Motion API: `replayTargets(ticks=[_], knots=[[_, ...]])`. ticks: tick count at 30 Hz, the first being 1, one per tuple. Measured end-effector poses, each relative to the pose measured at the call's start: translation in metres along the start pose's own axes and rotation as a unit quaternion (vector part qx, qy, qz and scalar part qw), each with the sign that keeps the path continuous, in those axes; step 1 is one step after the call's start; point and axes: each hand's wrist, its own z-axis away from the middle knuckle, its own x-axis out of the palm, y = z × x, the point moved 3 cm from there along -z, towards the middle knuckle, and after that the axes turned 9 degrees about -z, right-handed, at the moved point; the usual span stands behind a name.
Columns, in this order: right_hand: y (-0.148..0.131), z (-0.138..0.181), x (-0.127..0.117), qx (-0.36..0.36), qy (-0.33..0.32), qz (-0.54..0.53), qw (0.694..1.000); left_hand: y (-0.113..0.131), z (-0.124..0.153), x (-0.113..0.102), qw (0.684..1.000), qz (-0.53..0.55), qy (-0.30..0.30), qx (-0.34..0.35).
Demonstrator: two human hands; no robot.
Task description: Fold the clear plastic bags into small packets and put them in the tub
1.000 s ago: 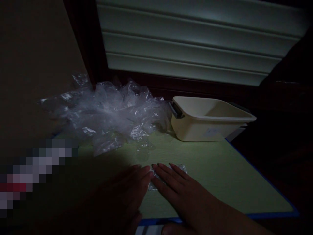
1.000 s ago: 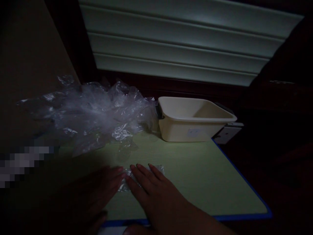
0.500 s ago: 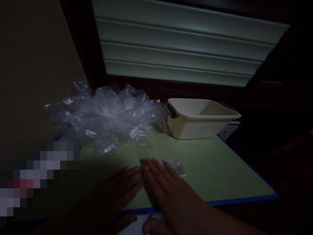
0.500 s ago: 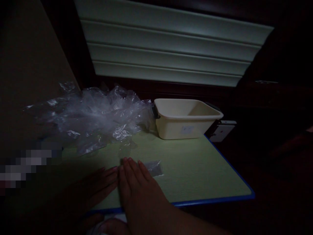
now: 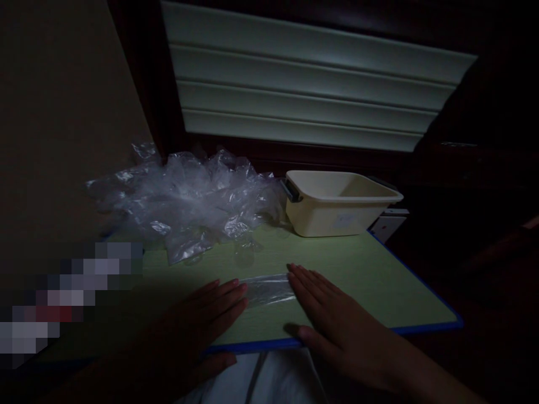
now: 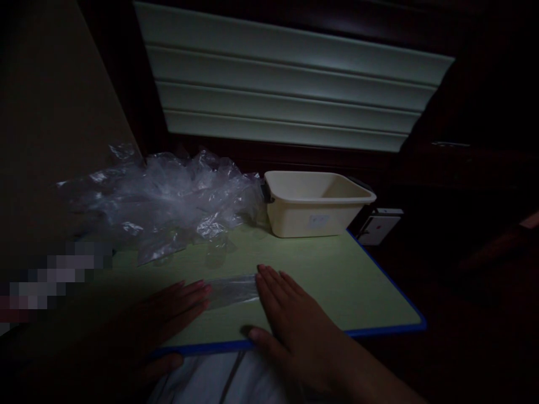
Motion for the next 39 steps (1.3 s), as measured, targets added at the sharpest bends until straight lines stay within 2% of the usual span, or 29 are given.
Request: replayTargets(ticks=[3,6,10,14,16,19,24,28,31,33,39], knots=[[0.015,0.01,0.001,0.014,0.019,0.037,0.999,0.001,0.0,0.0,1.0,-0.001,-0.004,-0.003],[0.014,0.01,0.001,0.021,0.042,0.065,0.997,0.0,0.002,0.001,1.0,0.017,0.003,-0.017],[-0.014,0.0,-0.004,-0.001,0.114,0.087,0.99,-0.001,0.003,0.007,0.998,0.049,0.006,-0.029],[-0.048,-0.014,0.002,-0.079,0.127,0.052,0.987,0.005,-0.003,0.004,0.996,0.07,0.046,-0.004],[-0.053,-0.02,0.009,-0.079,0.1,0.027,0.991,0.011,-0.007,-0.001,0.993,0.089,0.073,0.0],[-0.049,-0.02,0.016,-0.068,0.073,0.001,0.995,0.02,-0.009,-0.008,0.993,0.081,0.089,0.006],[-0.033,-0.003,0.01,-0.09,0.083,-0.037,0.992,0.019,0.001,-0.005,0.992,0.067,0.107,-0.03],[-0.025,0.009,0.004,-0.127,0.084,-0.054,0.987,0.023,-0.004,0.008,0.993,0.091,0.069,0.002],[-0.022,0.013,0.003,-0.146,0.135,-0.071,0.977,0.031,-0.018,0.014,0.992,0.11,0.05,0.022],[-0.021,0.017,0.004,-0.151,0.182,-0.082,0.968,0.035,-0.026,0.015,0.99,0.114,0.076,0.011],[-0.02,0.021,0.016,-0.158,0.247,-0.071,0.954,0.04,-0.031,0.015,0.983,0.124,0.133,-0.013]])
